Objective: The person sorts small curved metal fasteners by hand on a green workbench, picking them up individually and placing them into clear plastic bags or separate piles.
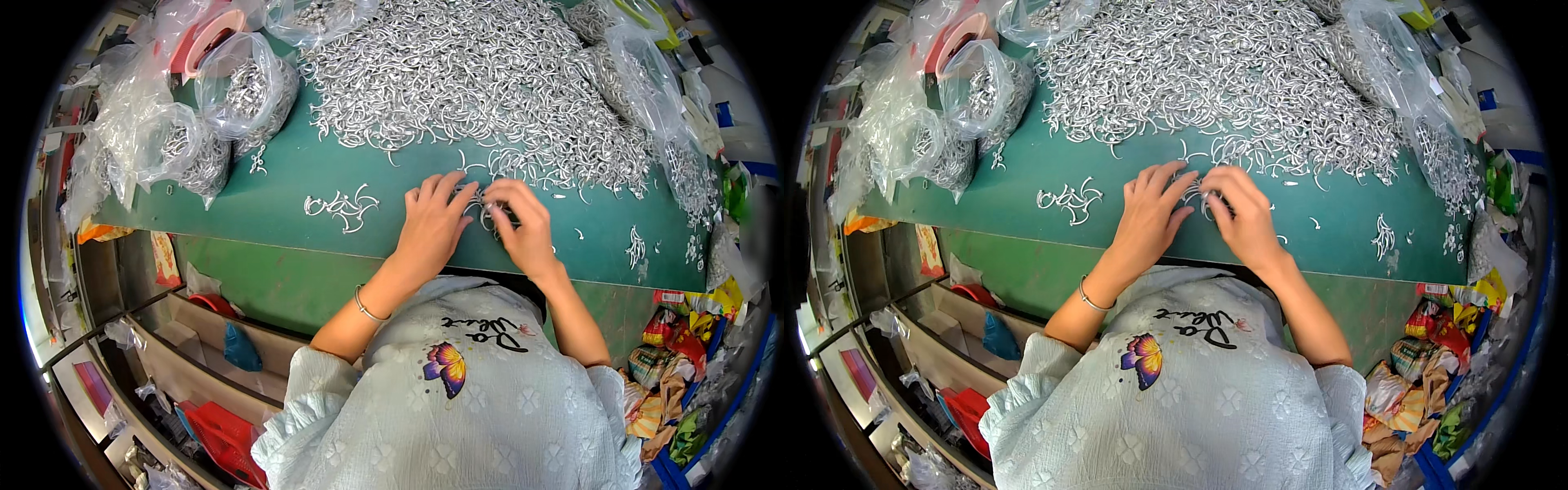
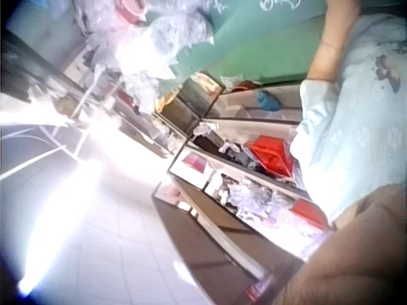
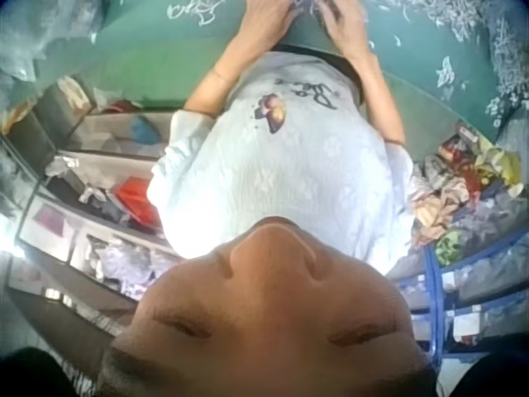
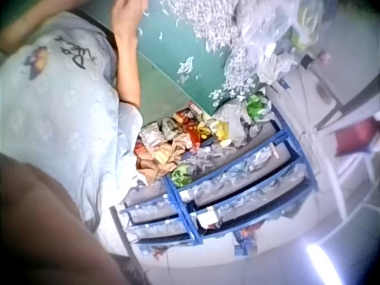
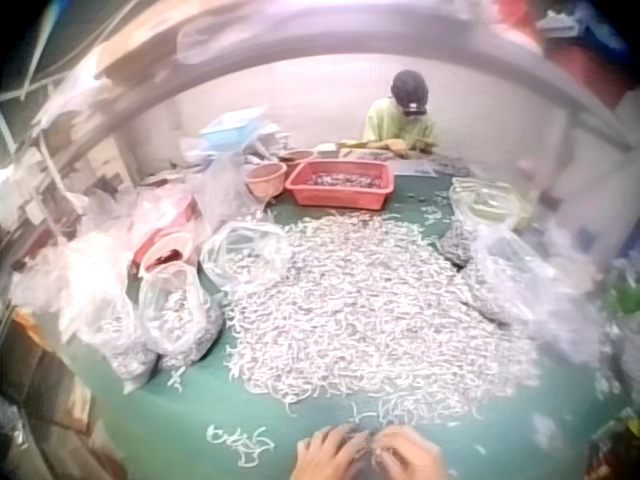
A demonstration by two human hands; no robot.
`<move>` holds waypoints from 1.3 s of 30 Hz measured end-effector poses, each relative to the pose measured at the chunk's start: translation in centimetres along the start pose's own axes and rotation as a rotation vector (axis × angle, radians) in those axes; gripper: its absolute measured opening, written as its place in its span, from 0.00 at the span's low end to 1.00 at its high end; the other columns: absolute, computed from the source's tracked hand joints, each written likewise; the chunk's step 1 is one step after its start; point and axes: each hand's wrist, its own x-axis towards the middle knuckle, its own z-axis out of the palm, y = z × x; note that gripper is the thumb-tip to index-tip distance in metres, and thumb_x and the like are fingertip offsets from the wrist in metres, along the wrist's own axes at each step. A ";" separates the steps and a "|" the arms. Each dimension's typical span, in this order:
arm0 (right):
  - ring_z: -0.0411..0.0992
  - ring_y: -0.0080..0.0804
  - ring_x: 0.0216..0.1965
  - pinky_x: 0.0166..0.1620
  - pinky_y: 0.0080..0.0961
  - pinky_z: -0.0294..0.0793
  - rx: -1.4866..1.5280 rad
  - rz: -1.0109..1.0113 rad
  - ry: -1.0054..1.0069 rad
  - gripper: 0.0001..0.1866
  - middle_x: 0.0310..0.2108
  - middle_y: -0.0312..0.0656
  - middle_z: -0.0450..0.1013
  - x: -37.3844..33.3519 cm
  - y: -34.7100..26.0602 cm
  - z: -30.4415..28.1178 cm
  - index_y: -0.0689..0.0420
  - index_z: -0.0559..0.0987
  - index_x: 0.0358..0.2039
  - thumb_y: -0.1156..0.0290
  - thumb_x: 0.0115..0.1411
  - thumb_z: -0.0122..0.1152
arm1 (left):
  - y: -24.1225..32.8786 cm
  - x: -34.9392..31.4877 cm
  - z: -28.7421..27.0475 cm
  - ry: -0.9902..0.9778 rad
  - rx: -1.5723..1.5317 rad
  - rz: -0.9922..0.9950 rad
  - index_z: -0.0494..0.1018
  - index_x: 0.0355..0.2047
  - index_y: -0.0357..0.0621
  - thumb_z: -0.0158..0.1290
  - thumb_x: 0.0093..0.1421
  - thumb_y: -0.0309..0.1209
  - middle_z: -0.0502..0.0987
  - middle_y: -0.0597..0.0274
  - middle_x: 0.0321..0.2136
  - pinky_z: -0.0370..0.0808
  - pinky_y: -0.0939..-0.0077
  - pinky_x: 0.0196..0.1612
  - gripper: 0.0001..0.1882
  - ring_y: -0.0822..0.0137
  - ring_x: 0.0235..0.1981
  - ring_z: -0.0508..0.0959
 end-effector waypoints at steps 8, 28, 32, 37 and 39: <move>0.51 0.52 0.64 0.62 0.48 0.53 -0.558 -0.058 -0.125 0.39 0.63 0.50 0.55 0.9 -1.3 -0.8 0.54 0.71 0.54 0.65 0.39 0.77 | 0.1 1.2 0.1 0.039 -0.032 0.040 0.69 0.52 0.44 0.60 0.51 0.23 0.69 0.57 0.51 0.65 0.60 0.51 0.26 0.53 0.51 0.67; 0.68 0.36 0.57 0.53 0.31 0.72 0.683 0.325 0.199 0.18 0.60 0.51 0.63 5.2 -0.7 -5.9 0.61 0.71 0.54 0.72 0.65 0.53 | -2.8 2.2 -1.0 0.436 -0.550 -0.227 0.74 0.45 0.35 0.49 0.59 0.13 0.76 0.56 0.43 0.77 0.77 0.42 0.14 0.64 0.40 0.80; 0.69 0.37 0.53 0.53 0.32 0.70 -0.032 0.204 0.138 0.16 0.54 0.47 0.69 3.1 -1.6 -6.5 0.59 0.75 0.50 0.75 0.60 0.58 | -2.2 1.9 -1.3 0.452 -0.483 -0.181 0.73 0.48 0.36 0.49 0.58 0.13 0.74 0.55 0.47 0.76 0.72 0.48 0.17 0.59 0.51 0.76; 0.69 0.46 0.39 0.45 0.36 0.68 -0.435 -0.066 0.063 0.11 0.33 0.46 0.71 1.3 -1.3 -3.2 0.61 0.77 0.36 0.77 0.51 0.64 | -0.6 1.0 -0.7 0.297 -0.068 -0.005 0.74 0.46 0.43 0.59 0.53 0.22 0.73 0.58 0.45 0.68 0.64 0.49 0.19 0.56 0.48 0.73; 0.68 0.44 0.38 0.44 0.36 0.65 -0.471 -0.048 0.073 0.07 0.30 0.46 0.69 1.2 -0.7 -1.8 0.61 0.76 0.31 0.78 0.51 0.63 | 0.0 0.9 -0.1 0.210 -0.033 0.036 0.76 0.42 0.46 0.61 0.51 0.27 0.72 0.61 0.43 0.63 0.65 0.46 0.17 0.61 0.45 0.71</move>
